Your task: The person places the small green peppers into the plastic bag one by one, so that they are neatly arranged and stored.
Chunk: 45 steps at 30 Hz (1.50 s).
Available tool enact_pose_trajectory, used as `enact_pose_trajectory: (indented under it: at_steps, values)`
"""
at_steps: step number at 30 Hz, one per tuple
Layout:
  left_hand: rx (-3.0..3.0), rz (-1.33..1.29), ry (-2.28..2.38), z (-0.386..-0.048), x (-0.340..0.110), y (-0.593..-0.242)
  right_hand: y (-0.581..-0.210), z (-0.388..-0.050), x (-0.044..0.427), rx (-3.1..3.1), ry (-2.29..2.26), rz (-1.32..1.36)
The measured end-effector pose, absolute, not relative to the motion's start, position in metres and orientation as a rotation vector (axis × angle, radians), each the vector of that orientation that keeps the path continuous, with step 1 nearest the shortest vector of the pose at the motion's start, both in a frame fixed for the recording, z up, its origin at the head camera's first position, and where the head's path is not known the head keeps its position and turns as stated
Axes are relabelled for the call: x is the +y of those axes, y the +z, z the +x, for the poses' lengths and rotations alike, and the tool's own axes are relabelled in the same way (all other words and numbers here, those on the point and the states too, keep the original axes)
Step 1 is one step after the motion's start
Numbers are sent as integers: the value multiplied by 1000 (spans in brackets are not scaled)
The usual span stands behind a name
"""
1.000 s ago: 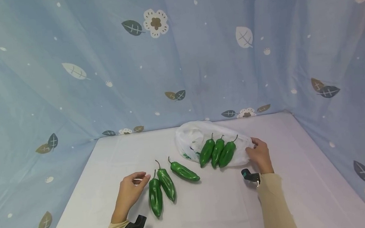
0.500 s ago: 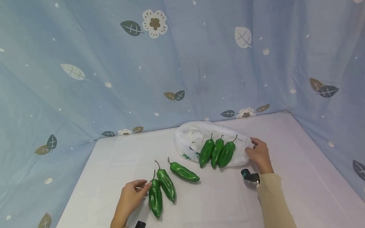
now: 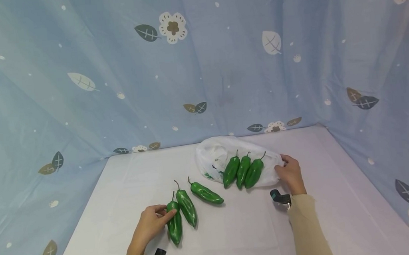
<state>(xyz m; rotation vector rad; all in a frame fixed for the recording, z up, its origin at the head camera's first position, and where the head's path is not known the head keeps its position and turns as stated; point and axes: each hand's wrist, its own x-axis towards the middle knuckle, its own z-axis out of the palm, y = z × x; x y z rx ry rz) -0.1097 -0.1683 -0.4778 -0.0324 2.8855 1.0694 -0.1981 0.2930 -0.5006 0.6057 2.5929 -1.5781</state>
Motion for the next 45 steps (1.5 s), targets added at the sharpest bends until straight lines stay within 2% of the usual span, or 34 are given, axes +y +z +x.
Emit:
enact_pose_trajectory:
  at_steps: [35,45]
  values:
    - [2920,-205,1190,-123,-188,-455,-501,-198,295,2589,-1566,589]
    - [2939,-153,1213,-131,-187,-446,-501,-198,295,2598,-1564,589]
